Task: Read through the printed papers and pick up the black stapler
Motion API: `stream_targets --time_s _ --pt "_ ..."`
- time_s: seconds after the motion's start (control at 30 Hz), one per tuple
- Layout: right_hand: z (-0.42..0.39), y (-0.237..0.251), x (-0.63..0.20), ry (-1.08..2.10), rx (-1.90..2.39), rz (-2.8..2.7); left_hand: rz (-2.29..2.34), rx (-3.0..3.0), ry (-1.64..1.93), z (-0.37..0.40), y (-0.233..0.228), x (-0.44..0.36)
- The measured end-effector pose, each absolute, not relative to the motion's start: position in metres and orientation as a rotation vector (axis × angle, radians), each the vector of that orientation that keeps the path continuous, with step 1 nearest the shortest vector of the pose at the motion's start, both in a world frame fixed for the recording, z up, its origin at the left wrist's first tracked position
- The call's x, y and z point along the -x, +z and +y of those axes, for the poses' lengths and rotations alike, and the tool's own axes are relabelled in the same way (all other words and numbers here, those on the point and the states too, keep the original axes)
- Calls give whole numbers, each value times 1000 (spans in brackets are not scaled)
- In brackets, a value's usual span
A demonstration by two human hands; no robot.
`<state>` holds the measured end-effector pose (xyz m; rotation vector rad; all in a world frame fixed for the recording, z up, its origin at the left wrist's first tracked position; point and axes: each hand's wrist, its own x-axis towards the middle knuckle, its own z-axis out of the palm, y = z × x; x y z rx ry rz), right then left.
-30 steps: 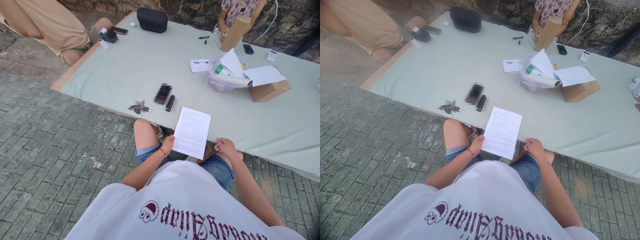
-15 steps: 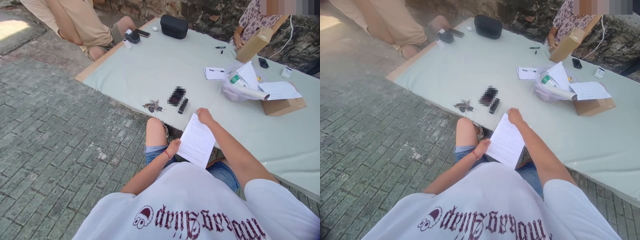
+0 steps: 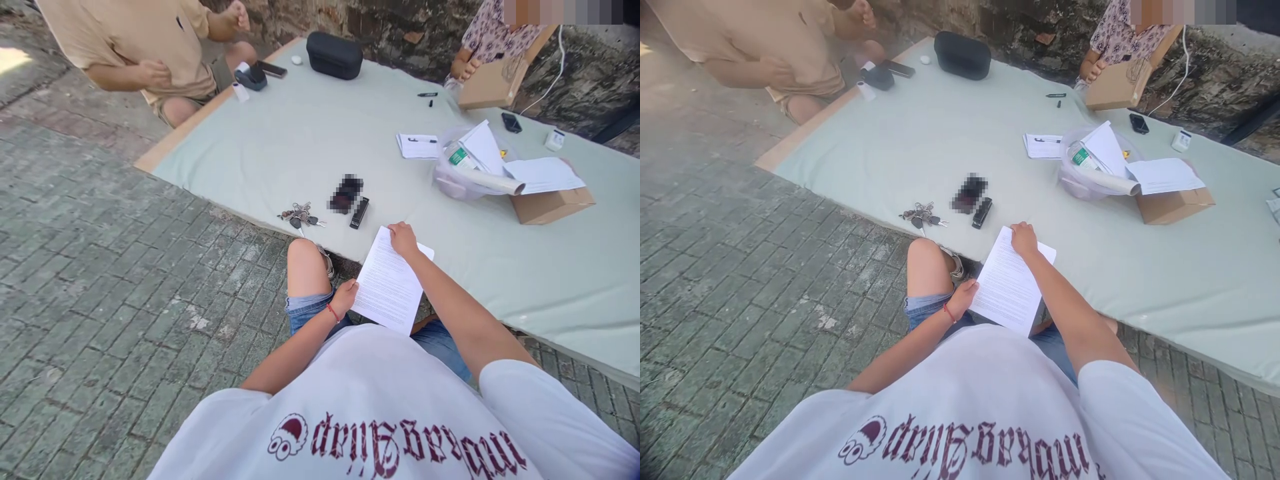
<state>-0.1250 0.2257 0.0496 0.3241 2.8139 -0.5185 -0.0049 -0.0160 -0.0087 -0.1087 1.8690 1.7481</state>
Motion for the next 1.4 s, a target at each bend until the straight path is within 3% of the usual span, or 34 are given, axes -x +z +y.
stream_targets --time_s 0.57,0.93,1.1,1.4 --pt "224 50 117 -383 -279 2820 1922 132 1668 -12 -6 2" --pt "238 50 127 -914 -644 2679 1944 149 1672 -12 -8 0" --pt "241 50 127 -1014 -658 2615 1943 133 1675 -12 -7 0" --pt "249 55 129 -790 -497 2655 1915 158 1693 -17 -4 0"
